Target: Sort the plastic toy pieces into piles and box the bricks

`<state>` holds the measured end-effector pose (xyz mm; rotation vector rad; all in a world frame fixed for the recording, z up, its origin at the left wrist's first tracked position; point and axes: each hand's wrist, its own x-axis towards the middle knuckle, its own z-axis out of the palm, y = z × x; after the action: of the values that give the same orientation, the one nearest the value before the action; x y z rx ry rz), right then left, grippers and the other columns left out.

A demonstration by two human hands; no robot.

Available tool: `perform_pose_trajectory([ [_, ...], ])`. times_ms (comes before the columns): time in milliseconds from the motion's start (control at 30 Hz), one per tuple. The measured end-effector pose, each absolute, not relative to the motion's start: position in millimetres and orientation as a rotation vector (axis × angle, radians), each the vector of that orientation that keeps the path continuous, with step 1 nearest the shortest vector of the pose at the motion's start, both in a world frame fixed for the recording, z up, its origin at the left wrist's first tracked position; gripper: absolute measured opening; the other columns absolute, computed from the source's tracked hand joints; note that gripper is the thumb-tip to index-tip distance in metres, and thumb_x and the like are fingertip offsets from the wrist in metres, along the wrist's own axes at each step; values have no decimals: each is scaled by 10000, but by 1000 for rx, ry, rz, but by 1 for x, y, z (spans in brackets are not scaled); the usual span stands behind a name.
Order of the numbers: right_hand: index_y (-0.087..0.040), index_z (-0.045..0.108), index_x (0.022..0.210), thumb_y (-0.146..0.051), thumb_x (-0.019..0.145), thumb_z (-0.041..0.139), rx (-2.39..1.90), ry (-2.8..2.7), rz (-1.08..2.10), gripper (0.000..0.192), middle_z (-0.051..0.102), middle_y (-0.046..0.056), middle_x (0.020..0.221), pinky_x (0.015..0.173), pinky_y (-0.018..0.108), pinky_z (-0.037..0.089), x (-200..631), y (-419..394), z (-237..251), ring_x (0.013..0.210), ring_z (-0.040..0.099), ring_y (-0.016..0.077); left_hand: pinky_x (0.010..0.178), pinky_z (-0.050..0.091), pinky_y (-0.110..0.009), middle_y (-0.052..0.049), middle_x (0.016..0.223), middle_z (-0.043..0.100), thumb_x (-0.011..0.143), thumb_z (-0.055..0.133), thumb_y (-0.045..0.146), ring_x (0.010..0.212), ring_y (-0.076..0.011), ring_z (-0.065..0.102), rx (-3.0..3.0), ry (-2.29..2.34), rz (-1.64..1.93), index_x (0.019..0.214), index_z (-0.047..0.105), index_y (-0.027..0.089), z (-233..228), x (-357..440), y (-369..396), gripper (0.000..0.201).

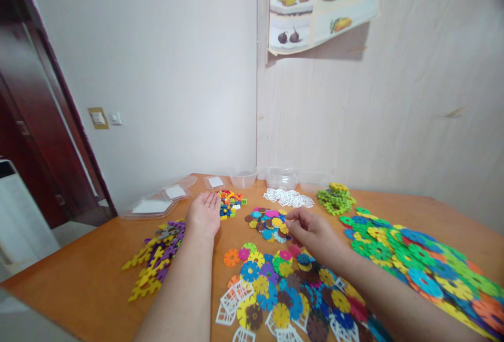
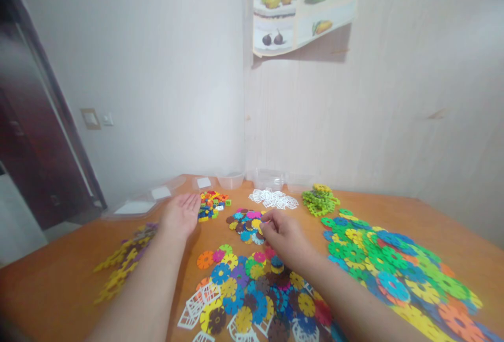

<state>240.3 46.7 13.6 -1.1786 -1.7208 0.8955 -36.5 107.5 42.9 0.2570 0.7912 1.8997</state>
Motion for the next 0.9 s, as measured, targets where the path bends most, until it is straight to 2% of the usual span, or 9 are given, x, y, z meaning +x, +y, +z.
perform_pose_trajectory([
  [133,-223,581,941,-384,870,568,-1143,-1665,851,177,587,-42,644,556,241,464,243,43,26,590,579,134,1099,450,-308,-182,1351,550,949,471,287,1301,-206,547,278,825,1916,1310,545,119,45,-36,105,406],
  [267,-217,575,908,-411,872,567,-1111,-1601,809,198,592,-35,667,565,252,475,249,41,40,584,587,131,1029,507,-294,-164,1199,643,940,504,314,1171,-190,635,351,902,1868,1130,634,133,46,-25,105,293],
  [400,-203,573,895,-452,853,585,-1119,-1488,763,253,606,-16,709,552,255,469,257,37,52,600,611,139,885,556,-268,-129,998,698,917,542,308,943,-155,700,460,1009,1790,903,647,136,44,-14,106,202],
  [567,-202,573,897,-452,859,570,-1175,-1490,739,254,601,-16,719,552,251,459,279,29,53,604,602,136,691,530,-239,-60,805,693,816,643,317,721,-127,680,702,1131,1685,836,640,143,42,3,100,176],
  [700,-202,593,867,-451,883,523,-1383,-1565,607,259,553,-30,664,526,247,406,310,13,35,567,531,130,646,488,-237,-44,804,705,720,719,389,692,-129,647,1020,1213,1585,841,661,148,42,19,89,276],
  [900,-212,536,724,-449,925,458,-1579,-1807,335,320,558,-16,633,561,256,341,346,-25,5,607,508,145,691,479,-280,-37,801,717,767,660,504,759,-184,647,1618,1294,1310,847,695,165,44,38,70,350],
])
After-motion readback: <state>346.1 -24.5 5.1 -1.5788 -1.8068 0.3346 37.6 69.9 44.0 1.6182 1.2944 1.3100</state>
